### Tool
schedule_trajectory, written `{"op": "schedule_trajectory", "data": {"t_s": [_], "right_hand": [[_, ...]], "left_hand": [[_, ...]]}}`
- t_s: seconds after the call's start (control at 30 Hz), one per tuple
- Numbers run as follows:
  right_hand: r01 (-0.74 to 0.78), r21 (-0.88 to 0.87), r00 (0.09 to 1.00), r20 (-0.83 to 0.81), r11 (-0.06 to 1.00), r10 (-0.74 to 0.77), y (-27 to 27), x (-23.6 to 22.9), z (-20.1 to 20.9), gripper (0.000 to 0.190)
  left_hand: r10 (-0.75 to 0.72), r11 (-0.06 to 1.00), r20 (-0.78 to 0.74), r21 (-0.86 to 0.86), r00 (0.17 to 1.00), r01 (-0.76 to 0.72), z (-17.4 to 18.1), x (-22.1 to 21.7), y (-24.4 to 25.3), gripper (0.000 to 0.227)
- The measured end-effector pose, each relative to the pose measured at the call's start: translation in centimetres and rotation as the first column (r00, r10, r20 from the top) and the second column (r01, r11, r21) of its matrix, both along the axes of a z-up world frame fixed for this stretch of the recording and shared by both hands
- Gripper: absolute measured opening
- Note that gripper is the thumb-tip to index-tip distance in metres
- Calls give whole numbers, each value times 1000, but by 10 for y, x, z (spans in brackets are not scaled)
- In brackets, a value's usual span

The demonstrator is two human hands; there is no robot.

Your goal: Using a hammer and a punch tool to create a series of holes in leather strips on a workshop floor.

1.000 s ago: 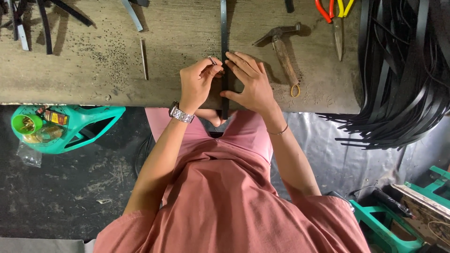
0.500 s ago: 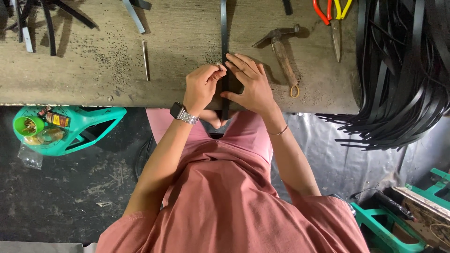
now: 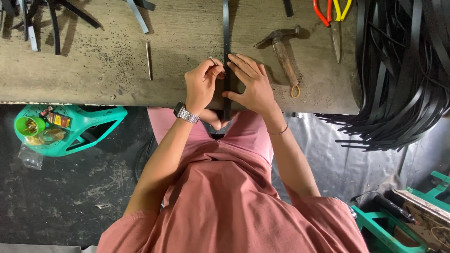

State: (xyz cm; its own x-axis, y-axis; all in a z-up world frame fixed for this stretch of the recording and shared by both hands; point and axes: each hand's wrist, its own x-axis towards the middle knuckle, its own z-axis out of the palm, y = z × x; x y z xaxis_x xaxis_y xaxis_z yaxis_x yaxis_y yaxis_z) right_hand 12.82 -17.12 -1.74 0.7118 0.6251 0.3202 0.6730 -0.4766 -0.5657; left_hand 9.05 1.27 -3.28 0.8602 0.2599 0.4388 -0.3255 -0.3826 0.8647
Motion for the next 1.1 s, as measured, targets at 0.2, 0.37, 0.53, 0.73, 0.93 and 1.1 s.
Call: {"op": "schedule_trajectory", "data": {"t_s": [0.2, 0.37, 0.53, 0.73, 0.93, 1.1], "right_hand": [[-3, -13, 1000, 6, 1000, 3, -1, 1, -3, 74], [-3, -16, 1000, 17, 1000, 3, -1, 2, -6, 76], [-1, -19, 1000, 26, 1000, 2, -1, 1, -5, 75], [-6, -15, 1000, 7, 1000, 6, -1, 1, -4, 75], [-4, -17, 1000, 18, 1000, 5, -1, 2, -5, 73], [-5, -11, 999, 41, 1000, 6, 0, 2, -3, 73]], "left_hand": [[-35, 997, -40, -69, 999, 32, -3, -1, 1, 9], [-27, 999, -37, -28, 999, 26, -3, -1, 0, 8], [-45, 998, -61, -43, 997, 42, 1, -1, 0, 7], [-45, 999, -44, -29, 998, 43, -4, 0, -1, 6], [-35, 999, -44, 12, 998, 35, -9, 0, -2, 9], [-35, 997, 12, 75, 999, 34, -18, 0, -2, 12]]}}
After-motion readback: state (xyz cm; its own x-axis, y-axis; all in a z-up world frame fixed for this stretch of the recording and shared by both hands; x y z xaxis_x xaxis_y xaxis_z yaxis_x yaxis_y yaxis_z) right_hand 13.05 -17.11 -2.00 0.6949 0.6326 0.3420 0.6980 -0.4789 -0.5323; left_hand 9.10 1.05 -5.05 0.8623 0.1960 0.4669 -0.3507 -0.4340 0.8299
